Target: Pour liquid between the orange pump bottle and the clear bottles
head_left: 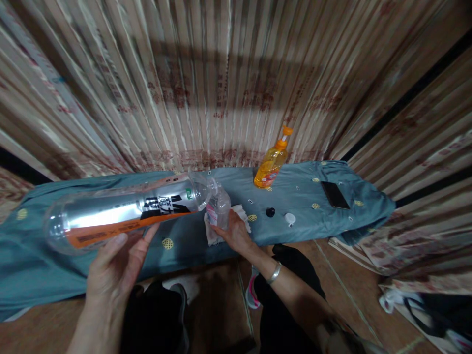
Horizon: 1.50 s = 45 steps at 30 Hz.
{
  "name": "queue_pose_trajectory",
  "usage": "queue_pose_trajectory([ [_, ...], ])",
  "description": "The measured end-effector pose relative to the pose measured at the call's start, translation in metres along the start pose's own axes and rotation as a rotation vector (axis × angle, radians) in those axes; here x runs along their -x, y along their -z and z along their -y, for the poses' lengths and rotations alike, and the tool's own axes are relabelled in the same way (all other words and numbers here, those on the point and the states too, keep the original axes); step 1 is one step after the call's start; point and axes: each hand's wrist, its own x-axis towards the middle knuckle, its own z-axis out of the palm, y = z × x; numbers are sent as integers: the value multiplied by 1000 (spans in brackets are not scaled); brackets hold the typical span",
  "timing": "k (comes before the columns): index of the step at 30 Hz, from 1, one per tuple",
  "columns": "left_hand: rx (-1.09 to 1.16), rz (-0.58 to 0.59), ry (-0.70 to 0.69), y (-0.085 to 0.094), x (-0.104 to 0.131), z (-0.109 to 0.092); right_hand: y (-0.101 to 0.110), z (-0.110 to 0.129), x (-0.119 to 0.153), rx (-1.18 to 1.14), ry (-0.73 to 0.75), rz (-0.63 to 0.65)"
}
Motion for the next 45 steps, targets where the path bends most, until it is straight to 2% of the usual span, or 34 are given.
queue_pose_trajectory([
  [17, 14, -1, -8, 0, 0, -1, 3, 2, -1, -37, -2, 6],
  [34, -31, -98, 33, -2, 1, -1, 2, 4, -1, -26, 27, -14],
  [45, -23, -70, 31, -6, 4, -5, -3, 2, 0, -28, 11, -30],
])
